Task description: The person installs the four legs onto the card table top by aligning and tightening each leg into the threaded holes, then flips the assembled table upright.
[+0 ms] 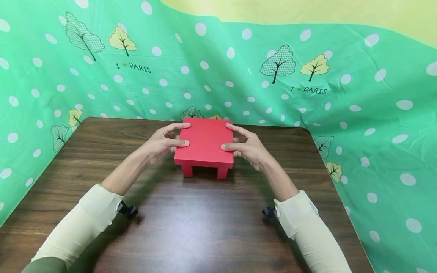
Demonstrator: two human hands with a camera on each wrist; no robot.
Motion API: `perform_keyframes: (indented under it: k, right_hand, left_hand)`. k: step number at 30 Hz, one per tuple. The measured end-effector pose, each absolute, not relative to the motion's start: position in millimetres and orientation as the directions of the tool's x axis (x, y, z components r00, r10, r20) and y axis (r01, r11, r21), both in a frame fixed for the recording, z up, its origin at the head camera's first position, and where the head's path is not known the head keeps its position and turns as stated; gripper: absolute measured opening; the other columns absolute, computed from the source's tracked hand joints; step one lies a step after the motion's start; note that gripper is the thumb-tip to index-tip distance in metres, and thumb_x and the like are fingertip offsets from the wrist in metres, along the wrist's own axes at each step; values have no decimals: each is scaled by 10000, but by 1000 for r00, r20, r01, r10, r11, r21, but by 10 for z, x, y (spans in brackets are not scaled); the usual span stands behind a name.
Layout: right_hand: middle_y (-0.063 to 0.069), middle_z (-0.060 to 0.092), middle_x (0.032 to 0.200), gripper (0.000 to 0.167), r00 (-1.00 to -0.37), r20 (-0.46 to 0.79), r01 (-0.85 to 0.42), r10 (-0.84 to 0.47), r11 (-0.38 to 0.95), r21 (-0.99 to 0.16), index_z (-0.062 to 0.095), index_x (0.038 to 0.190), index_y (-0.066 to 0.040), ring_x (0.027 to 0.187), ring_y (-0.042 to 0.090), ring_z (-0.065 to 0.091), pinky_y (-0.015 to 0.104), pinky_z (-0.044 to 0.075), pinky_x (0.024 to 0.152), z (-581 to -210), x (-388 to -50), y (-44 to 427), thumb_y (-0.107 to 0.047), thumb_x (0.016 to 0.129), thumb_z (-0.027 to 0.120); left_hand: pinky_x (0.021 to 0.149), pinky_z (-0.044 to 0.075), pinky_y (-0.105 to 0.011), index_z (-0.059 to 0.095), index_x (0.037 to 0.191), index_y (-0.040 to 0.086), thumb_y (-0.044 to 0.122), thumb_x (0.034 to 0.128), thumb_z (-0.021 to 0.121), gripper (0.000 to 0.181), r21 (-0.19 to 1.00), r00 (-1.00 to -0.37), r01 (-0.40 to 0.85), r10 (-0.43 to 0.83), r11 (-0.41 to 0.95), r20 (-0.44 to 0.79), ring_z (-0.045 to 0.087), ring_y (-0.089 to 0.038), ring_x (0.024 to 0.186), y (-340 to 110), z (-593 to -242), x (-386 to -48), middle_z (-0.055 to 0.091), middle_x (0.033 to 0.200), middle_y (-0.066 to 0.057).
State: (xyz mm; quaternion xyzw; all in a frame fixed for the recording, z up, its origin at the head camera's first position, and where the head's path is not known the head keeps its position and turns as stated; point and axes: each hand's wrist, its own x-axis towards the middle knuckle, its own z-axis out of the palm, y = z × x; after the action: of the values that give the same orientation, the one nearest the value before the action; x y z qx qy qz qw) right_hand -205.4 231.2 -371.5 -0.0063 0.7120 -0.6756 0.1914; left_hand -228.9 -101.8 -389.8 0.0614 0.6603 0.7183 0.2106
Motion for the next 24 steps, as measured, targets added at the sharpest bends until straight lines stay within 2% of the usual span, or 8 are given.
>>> perform_keyframes:
  k: [9, 12, 17, 20, 24]
  right_hand:
    - [164, 581, 1519, 801, -927, -274, 260, -256, 89, -962, 500, 1717, -303, 1181, 215, 742, 324, 712, 939, -3801, -2062, 2329, -87, 1020, 832]
    - [164, 567, 1537, 793, -923, -283, 266, -260, 97, -959, 498, 1717, -313, 1225, 234, 722, 350, 710, 965, -3791, -2063, 2336, -86, 1030, 821]
    - [167, 537, 1582, 793, -915, -289, 262, -282, 128, -956, 479, 1727, -317, 1315, 264, 675, 379, 700, 1014, -3764, -2068, 2377, -117, 1038, 817]
    - [168, 530, 1629, 789, -921, -265, 228, -285, 156, -961, 456, 1739, -320, 1322, 228, 689, 377, 697, 1022, -3755, -2056, 2436, -164, 1052, 811]
    - [196, 534, 1680, 796, -947, -193, 135, -258, 226, -965, 413, 1762, -277, 1249, 118, 745, 357, 694, 1024, -3744, -2017, 2554, -233, 1069, 802]
  left_hand:
    - [814, 676, -266, 614, 1623, 228, 54, 992, 823, 687, 969, -894, -242, 397, -38, -208, 779, -184, 951, -1010, -3933, -2276, 698, 1078, -85]
    - [842, 680, -274, 608, 1625, 240, 63, 1001, 819, 682, 971, -887, -239, 411, -25, -208, 774, -198, 1006, -1025, -3932, -2277, 696, 1149, -107]
    - [928, 686, -300, 568, 1659, 273, 112, 1039, 793, 679, 973, -865, -230, 454, 19, -214, 733, -250, 1154, -1089, -3929, -2289, 657, 1366, -155]
    - [974, 686, -325, 535, 1687, 290, 137, 1072, 762, 673, 976, -855, -216, 474, 42, -210, 751, -269, 1175, -1150, -3924, -2299, 650, 1456, -182]
    - [998, 689, -374, 489, 1716, 312, 185, 1111, 723, 661, 980, -859, -186, 472, 75, -199, 787, -281, 1149, -1240, -3911, -2300, 641, 1529, -195]
